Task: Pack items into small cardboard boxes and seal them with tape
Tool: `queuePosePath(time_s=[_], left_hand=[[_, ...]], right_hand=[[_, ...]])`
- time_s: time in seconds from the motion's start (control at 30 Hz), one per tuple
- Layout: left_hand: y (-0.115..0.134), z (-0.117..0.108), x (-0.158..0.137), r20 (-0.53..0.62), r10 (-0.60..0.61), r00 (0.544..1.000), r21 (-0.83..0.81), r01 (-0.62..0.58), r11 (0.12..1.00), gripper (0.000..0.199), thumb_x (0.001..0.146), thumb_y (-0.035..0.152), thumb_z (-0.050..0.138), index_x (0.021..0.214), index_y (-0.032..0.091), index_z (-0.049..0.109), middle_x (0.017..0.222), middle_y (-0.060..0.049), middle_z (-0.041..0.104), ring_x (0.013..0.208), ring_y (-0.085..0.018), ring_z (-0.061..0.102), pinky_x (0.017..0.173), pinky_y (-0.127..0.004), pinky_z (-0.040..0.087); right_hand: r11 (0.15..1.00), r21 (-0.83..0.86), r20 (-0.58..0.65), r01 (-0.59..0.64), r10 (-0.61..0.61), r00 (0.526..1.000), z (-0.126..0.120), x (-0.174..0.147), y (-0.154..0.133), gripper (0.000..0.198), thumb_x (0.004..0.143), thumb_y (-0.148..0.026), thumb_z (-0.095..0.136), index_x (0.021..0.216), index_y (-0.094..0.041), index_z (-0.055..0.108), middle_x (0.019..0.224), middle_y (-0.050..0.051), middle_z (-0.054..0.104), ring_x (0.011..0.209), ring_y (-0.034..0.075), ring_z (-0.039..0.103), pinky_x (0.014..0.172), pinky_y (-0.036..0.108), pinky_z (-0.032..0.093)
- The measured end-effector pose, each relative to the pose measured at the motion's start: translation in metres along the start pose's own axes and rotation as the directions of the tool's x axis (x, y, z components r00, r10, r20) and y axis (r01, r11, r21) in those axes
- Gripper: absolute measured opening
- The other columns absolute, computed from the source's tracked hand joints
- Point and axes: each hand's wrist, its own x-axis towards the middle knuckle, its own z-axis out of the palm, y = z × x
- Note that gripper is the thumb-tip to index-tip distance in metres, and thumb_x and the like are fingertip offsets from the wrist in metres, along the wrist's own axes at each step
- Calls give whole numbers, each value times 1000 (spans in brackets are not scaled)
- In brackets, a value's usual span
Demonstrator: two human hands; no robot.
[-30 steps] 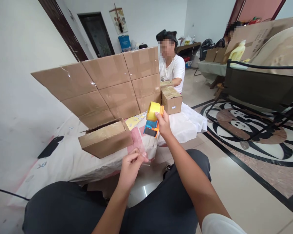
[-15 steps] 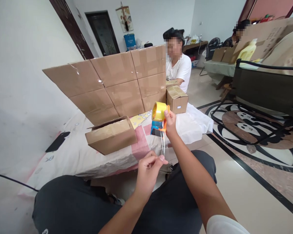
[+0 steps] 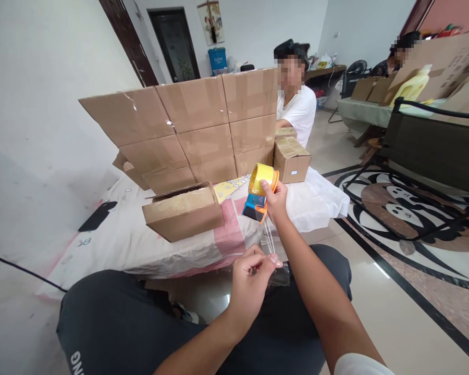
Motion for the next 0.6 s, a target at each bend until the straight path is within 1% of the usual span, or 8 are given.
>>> queuePosePath(time_s=[0.1, 0.17, 0.23, 0.33, 0.4, 0.43, 0.53, 0.6], left_hand=[[-3, -9, 8, 22, 10, 1000, 3, -10, 1000, 43, 89, 45, 63, 57, 17, 68, 64, 1, 42, 63, -12, 42, 61, -29, 33], [-4, -20, 15, 42, 13, 999, 10, -14, 1000, 39, 88, 42, 65, 57, 18, 71, 63, 1, 42, 63, -12, 44, 62, -29, 33], [-3, -30, 20, 38, 4, 999, 6, -5, 1000, 34, 87, 38, 65, 60, 19, 73, 63, 1, 43, 63, -12, 45, 62, -28, 34], [3, -40, 21, 1, -7, 1000, 6, 7, 1000, 31, 87, 32, 64, 61, 20, 75, 63, 1, 44, 64, -12, 46, 62, -27, 33], [7, -39, 17, -4, 18, 1000, 33, -18, 999, 31, 87, 32, 64, 61, 20, 75, 63, 1, 43, 64, -12, 45, 61, -27, 33], [8, -37, 14, -1, 38, 999, 48, -38, 998, 31, 88, 31, 64, 61, 20, 75, 62, 1, 42, 63, -12, 44, 61, -28, 33], [7, -29, 10, 0, 106, 994, 82, -106, 991, 32, 89, 30, 63, 61, 20, 74, 62, 2, 41, 61, -11, 43, 59, -28, 32], [4, -25, 10, -5, 139, 990, 105, -137, 985, 32, 90, 29, 63, 60, 20, 72, 62, 2, 41, 60, -12, 43, 58, -29, 31]], right_hand=[[1000, 30, -29, -4, 5, 1000, 2, 3, -6, 36, 73, -52, 74, 80, -18, 64, 75, 0, 64, 67, 15, 60, 62, 27, 51], [999, 35, -61, 15, -13, 998, 2, 5, -11, 33, 75, -50, 70, 84, -19, 63, 79, 1, 65, 71, 16, 62, 67, 28, 53], [998, 35, -76, 45, -42, 996, 1, 5, -14, 31, 77, -49, 68, 88, -20, 63, 83, 1, 66, 75, 16, 63, 70, 29, 54], [999, 29, -9, 42, -41, 999, 0, 2, -12, 30, 80, -48, 66, 92, -21, 63, 84, 2, 66, 77, 17, 64, 72, 30, 55], [999, -8, 31, 50, -50, 998, -1, 0, -7, 33, 81, -51, 65, 94, -21, 63, 84, 2, 65, 79, 18, 64, 74, 31, 55], [997, -32, 30, 69, -68, 997, -1, -1, -5, 35, 82, -54, 64, 94, -21, 63, 85, 2, 65, 80, 18, 64, 75, 31, 55], [990, -72, -24, 125, -127, 992, 1, -2, 1, 41, 84, -61, 60, 95, -22, 62, 84, 2, 62, 79, 17, 63, 75, 29, 53], [992, -67, -46, 105, -108, 993, 4, 0, 2, 44, 83, -64, 59, 91, -21, 61, 81, 1, 62, 78, 16, 63, 72, 28, 53]])
